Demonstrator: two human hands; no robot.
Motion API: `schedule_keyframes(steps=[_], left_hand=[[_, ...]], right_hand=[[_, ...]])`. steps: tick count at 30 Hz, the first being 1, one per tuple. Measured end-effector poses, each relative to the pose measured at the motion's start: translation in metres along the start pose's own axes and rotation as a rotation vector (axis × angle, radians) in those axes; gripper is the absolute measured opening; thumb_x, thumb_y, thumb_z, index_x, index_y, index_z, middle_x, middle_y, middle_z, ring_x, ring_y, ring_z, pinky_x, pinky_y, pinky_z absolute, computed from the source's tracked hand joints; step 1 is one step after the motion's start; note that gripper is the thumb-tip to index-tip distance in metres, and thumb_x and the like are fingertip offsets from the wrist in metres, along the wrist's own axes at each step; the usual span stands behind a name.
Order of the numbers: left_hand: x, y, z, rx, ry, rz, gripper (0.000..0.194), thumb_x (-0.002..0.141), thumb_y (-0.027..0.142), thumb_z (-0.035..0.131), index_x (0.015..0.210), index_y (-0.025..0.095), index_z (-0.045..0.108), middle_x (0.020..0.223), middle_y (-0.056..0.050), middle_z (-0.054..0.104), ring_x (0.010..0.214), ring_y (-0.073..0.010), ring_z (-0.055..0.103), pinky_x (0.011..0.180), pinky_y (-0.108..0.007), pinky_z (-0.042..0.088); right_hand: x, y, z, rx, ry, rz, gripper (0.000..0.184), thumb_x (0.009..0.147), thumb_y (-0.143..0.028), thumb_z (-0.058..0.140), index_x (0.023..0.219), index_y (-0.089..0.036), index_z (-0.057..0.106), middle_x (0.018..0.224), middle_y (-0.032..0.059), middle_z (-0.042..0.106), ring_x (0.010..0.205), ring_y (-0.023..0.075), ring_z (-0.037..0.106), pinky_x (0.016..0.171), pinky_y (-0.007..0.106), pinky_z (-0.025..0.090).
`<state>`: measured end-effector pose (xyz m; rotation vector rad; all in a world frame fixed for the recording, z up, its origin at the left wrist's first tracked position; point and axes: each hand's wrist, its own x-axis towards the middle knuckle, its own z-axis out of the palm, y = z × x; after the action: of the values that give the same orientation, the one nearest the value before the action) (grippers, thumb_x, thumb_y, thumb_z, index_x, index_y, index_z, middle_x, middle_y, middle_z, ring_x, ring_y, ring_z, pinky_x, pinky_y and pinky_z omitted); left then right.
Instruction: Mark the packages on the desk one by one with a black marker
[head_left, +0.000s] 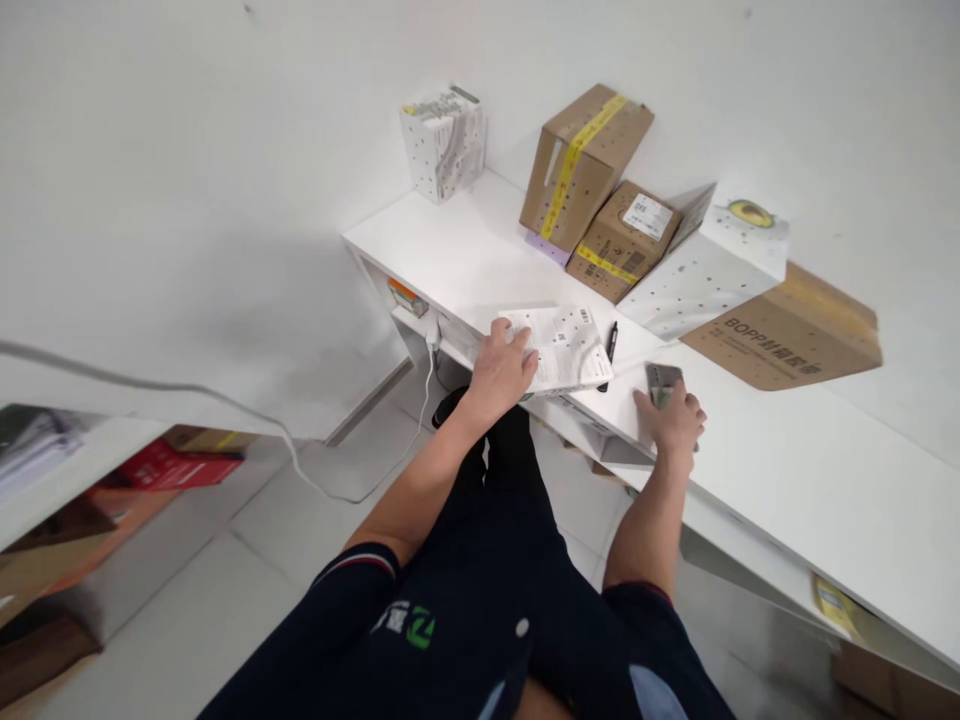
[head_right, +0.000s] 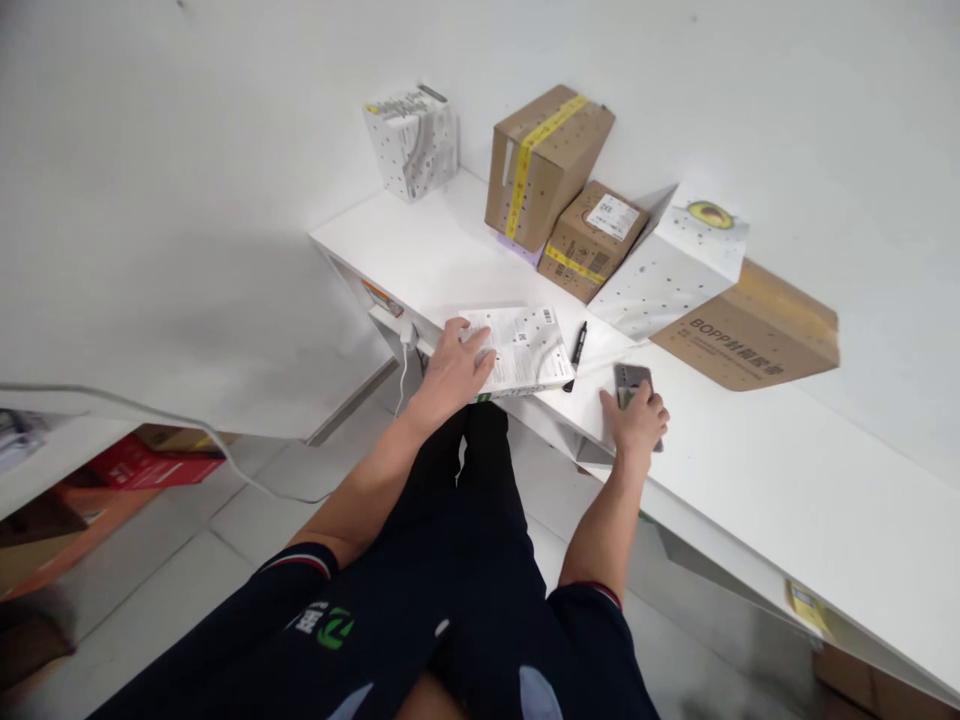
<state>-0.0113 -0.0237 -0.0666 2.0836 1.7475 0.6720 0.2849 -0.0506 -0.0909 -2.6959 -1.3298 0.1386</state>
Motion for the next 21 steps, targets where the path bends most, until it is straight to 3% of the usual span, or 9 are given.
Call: schedule_keyframes(steps=[5, 9, 12, 15, 17, 19, 21], left_hand=[[-0.013, 0.009, 0.02, 0.024, 0.042, 0.008, 0.055, 0.099, 0.039, 0.051, 0.146, 0.011, 0.048, 0.157, -0.028, 0.032, 0.144, -0.0451, 0.039, 0.114, -0.06, 0.04], [-0.015, 0.007, 0.03, 0.018, 0.088, 0.019, 0.057, 0.099, 0.044, 0.051, 0.147, 0.013, 0.048, 0.159, -0.028, 0.031, 0.145, -0.0469, 0.038, 0.112, -0.061, 0.041], [-0.014, 0.005, 0.031, 0.009, 0.119, 0.017, 0.057, 0.097, 0.043, 0.053, 0.145, 0.013, 0.05, 0.158, -0.027, 0.033, 0.144, -0.0464, 0.039, 0.113, -0.06, 0.04], [-0.014, 0.004, 0.031, 0.007, 0.128, 0.018, 0.056, 0.097, 0.042, 0.053, 0.145, 0.012, 0.051, 0.158, -0.026, 0.034, 0.144, -0.0463, 0.04, 0.111, -0.059, 0.042], [-0.016, 0.004, 0.032, 0.008, 0.132, 0.024, 0.055, 0.097, 0.042, 0.052, 0.145, 0.013, 0.052, 0.158, -0.026, 0.034, 0.144, -0.0463, 0.039, 0.109, -0.059, 0.044], [-0.017, 0.004, 0.033, 0.004, 0.145, 0.028, 0.054, 0.098, 0.042, 0.051, 0.145, 0.015, 0.052, 0.158, -0.025, 0.034, 0.144, -0.0456, 0.039, 0.107, -0.059, 0.046], [-0.016, 0.004, 0.033, -0.005, 0.153, 0.022, 0.052, 0.098, 0.04, 0.05, 0.144, 0.016, 0.052, 0.158, -0.024, 0.034, 0.145, -0.0449, 0.038, 0.107, -0.059, 0.046]], right_hand=[[0.004, 0.009, -0.005, 0.043, -0.029, 0.067, 0.08, 0.084, -0.055, 0.058, 0.154, -0.018, 0.042, 0.148, 0.0235, 0.05, 0.135, 0.0446, 0.045, 0.11, 0.06, 0.037], [0.007, 0.005, -0.011, 0.049, -0.024, 0.081, 0.08, 0.081, -0.057, 0.061, 0.15, -0.021, 0.048, 0.143, 0.0235, 0.055, 0.133, 0.0455, 0.047, 0.106, 0.062, 0.042], [-0.001, 0.008, -0.013, 0.136, 0.061, 0.123, 0.08, 0.077, -0.053, 0.064, 0.148, -0.02, 0.05, 0.138, 0.0235, 0.06, 0.13, 0.0443, 0.051, 0.105, 0.061, 0.044], [-0.02, 0.012, -0.015, 0.482, 0.163, 0.172, 0.083, 0.072, -0.05, 0.063, 0.145, -0.013, 0.051, 0.129, 0.0216, 0.065, 0.12, 0.0369, 0.061, 0.103, 0.052, 0.049], [-0.039, 0.01, -0.02, 0.841, 0.143, 0.153, 0.08, 0.074, -0.056, 0.057, 0.142, -0.013, 0.052, 0.122, 0.0182, 0.067, 0.108, 0.0316, 0.067, 0.092, 0.047, 0.055], [-0.063, 0.0, -0.027, 1.184, 0.015, 0.078, 0.072, 0.081, -0.065, 0.042, 0.134, -0.018, 0.056, 0.116, 0.0145, 0.068, 0.099, 0.0287, 0.069, 0.079, 0.043, 0.058], [-0.089, -0.02, -0.035, 1.491, -0.206, -0.022, 0.068, 0.085, -0.07, 0.034, 0.128, -0.024, 0.061, 0.115, 0.0119, 0.068, 0.096, 0.0265, 0.069, 0.077, 0.042, 0.058]])
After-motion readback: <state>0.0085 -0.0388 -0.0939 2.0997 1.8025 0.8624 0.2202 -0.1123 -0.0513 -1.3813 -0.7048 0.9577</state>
